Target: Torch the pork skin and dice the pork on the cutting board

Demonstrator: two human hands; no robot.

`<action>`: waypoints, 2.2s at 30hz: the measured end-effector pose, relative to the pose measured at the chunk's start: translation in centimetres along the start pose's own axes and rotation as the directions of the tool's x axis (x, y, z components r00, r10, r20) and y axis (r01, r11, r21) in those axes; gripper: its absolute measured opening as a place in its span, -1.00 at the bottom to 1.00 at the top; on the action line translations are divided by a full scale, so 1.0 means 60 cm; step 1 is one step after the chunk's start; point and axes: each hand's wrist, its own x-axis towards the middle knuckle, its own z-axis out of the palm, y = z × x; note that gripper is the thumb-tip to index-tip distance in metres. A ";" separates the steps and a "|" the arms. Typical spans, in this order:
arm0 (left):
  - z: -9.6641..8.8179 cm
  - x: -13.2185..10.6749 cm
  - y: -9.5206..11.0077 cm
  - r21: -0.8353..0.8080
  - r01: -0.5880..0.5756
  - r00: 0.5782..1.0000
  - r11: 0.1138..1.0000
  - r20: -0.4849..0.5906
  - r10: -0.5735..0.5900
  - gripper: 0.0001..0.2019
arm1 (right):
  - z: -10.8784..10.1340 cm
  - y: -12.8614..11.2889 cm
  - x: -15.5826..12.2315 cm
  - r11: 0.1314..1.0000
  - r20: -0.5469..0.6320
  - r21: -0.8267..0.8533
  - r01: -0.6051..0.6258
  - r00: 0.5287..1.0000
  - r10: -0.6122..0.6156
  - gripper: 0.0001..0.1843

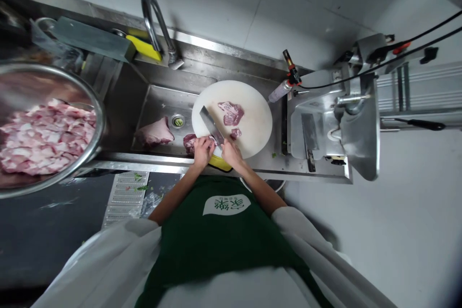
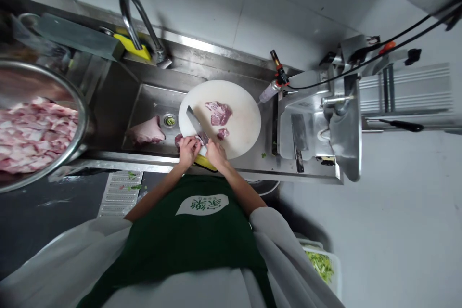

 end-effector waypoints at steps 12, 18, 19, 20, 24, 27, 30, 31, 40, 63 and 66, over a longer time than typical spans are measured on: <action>-0.007 0.038 0.024 -0.115 -0.199 0.958 0.973 0.187 0.218 -0.79 | -0.030 0.171 -0.088 0.976 -0.057 -0.102 -0.194 0.980 0.189 -0.74; -0.055 0.020 0.011 -0.032 -0.023 0.927 0.999 -0.375 0.009 -0.89 | -0.073 0.092 -0.100 0.987 -0.141 -0.113 -0.114 0.985 0.098 -0.64; -0.059 0.012 0.010 -0.016 0.012 0.903 1.000 -0.429 -0.018 -0.88 | -0.075 0.072 -0.098 0.990 -0.173 -0.105 -0.097 0.982 0.077 -0.59; -0.059 0.005 0.010 -0.003 0.026 0.894 1.000 -0.447 -0.024 -0.87 | -0.074 0.054 -0.092 0.993 -0.201 -0.096 -0.074 0.978 0.054 -0.56; -0.023 -0.006 0.024 0.003 -0.066 0.966 0.998 -0.251 0.064 -0.86 | -0.043 0.010 -0.041 0.997 -0.103 -0.078 0.017 0.994 -0.025 -0.57; 0.016 0.003 0.036 -0.014 -0.138 0.990 0.990 -0.011 0.138 -0.86 | -0.022 0.012 0.004 0.997 -0.014 -0.045 0.068 0.998 -0.069 -0.61; 0.034 0.014 0.037 0.046 -0.117 0.992 0.992 0.054 0.114 -0.85 | -0.015 0.032 0.018 0.995 -0.052 -0.011 0.098 0.994 -0.098 -0.65; 0.034 0.017 0.035 0.074 -0.101 0.994 0.992 0.046 0.098 -0.85 | -0.015 0.040 0.012 0.995 -0.049 -0.010 0.094 0.994 -0.095 -0.66; -0.007 0.035 0.021 0.219 -0.035 0.991 0.975 0.132 0.006 -0.78 | -0.006 0.168 -0.100 0.999 0.068 -0.026 -0.034 0.997 0.036 -0.71; 0.050 0.063 0.057 0.006 -0.314 0.883 0.949 0.370 0.289 -0.83 | -0.041 0.075 0.001 0.997 -0.025 0.081 -0.014 1.000 0.016 -0.62; 0.043 0.046 0.062 0.003 -0.260 0.913 0.966 0.326 0.245 -0.87 | -0.064 0.081 0.025 0.995 -0.050 0.102 0.018 0.999 -0.013 -0.65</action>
